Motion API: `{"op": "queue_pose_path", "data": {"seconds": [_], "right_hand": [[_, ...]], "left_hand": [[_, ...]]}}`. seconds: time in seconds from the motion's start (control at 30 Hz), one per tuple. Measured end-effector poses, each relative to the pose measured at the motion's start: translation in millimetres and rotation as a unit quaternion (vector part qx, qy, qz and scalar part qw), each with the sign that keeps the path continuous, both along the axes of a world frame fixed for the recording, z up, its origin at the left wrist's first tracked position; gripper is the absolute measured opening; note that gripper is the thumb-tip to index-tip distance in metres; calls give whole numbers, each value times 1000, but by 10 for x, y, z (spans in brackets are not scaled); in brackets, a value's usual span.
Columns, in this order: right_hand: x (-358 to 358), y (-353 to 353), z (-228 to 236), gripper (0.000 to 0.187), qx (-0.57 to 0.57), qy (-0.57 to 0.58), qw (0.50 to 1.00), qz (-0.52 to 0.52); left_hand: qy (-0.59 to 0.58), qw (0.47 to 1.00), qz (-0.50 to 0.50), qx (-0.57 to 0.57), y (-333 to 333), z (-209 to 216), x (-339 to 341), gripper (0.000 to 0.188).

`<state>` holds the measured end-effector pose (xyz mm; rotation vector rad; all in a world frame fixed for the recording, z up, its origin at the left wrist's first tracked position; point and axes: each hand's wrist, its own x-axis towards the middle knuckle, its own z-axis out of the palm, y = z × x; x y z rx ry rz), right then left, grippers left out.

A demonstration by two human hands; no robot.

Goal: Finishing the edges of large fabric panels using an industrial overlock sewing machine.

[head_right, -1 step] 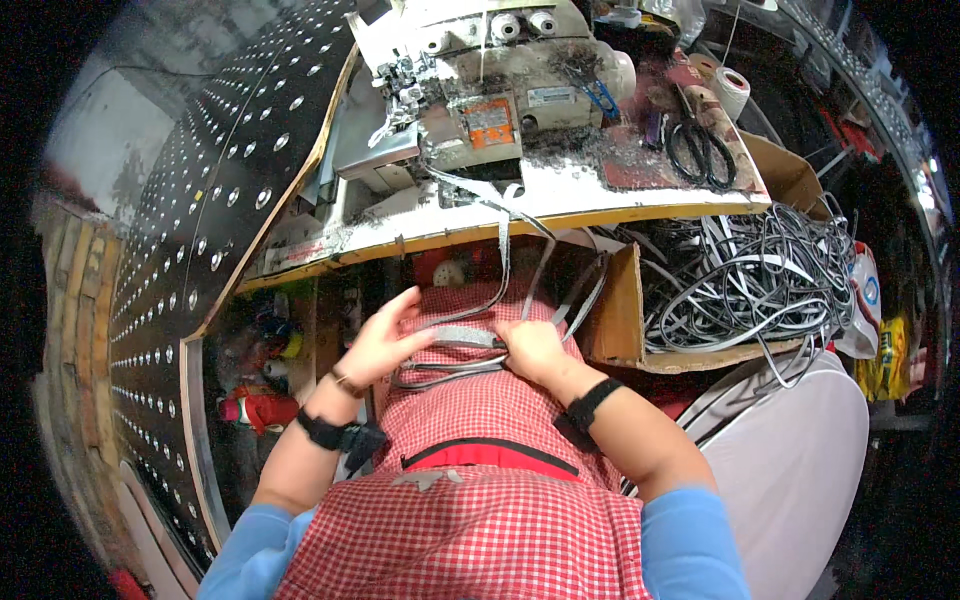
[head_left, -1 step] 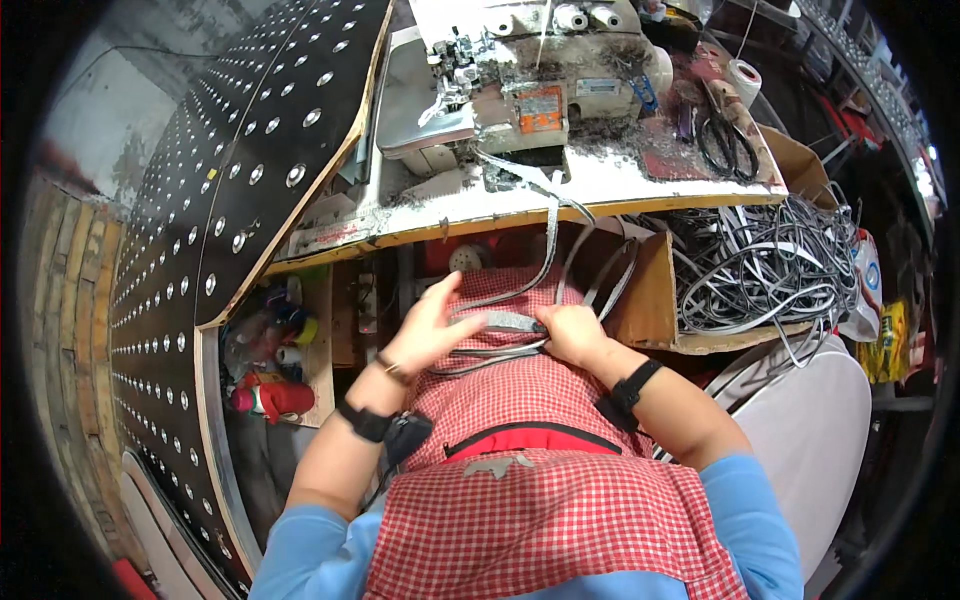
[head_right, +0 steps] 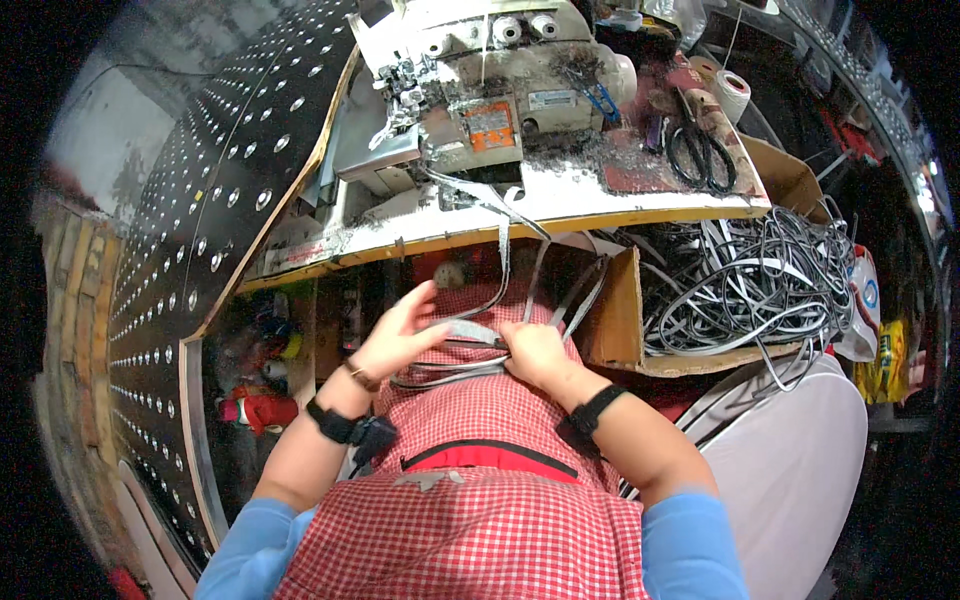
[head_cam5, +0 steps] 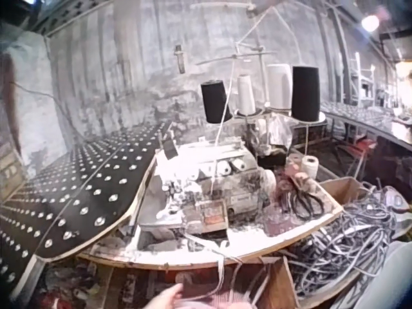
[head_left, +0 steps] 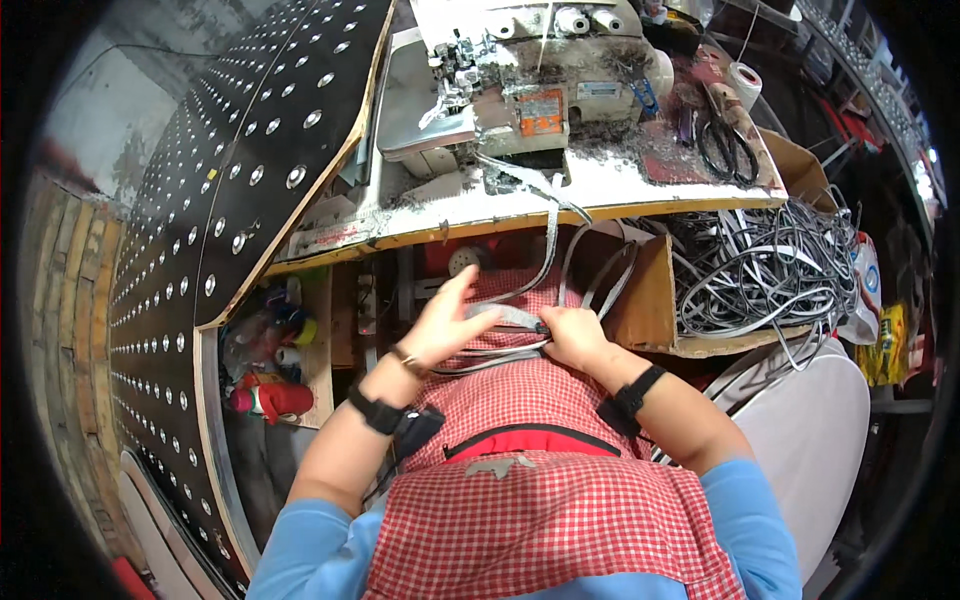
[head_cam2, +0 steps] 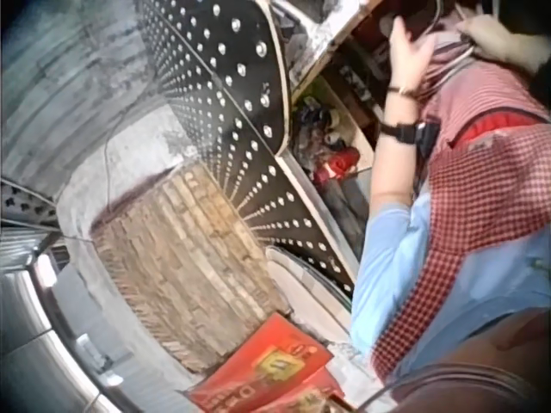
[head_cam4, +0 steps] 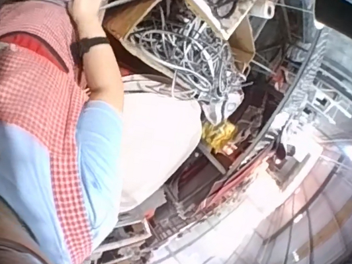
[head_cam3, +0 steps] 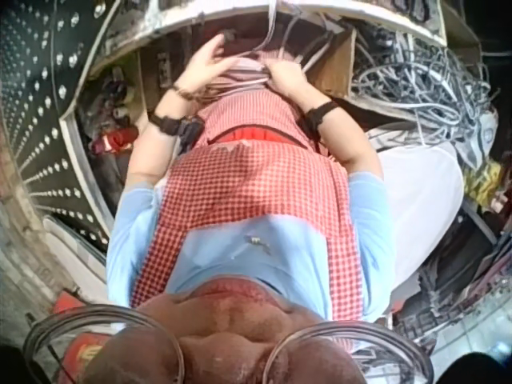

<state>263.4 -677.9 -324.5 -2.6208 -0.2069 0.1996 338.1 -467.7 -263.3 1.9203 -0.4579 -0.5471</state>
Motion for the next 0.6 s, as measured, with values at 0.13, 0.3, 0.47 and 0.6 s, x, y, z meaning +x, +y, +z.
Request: {"op": "queue_pose_path", "data": {"seconds": [0.13, 0.3, 0.47, 0.6], "right_hand": [[-17, -69, 441, 53, 169, -140, 963, -154], [548, -200, 854, 53, 39, -195, 949, -244], [638, -490, 873, 17, -63, -326, 927, -172], [293, -1543, 1591, 23, -151, -441, 879, -99]], "left_hand": [[-37, 992, -87, -84, -629, -84, 168, 49], [-44, 980, 45, -189, -909, 34, 116, 32], [-127, 981, 115, -91, -386, 120, 96, 26], [-165, 969, 179, -43, 345, 156, 101, 20]]}}
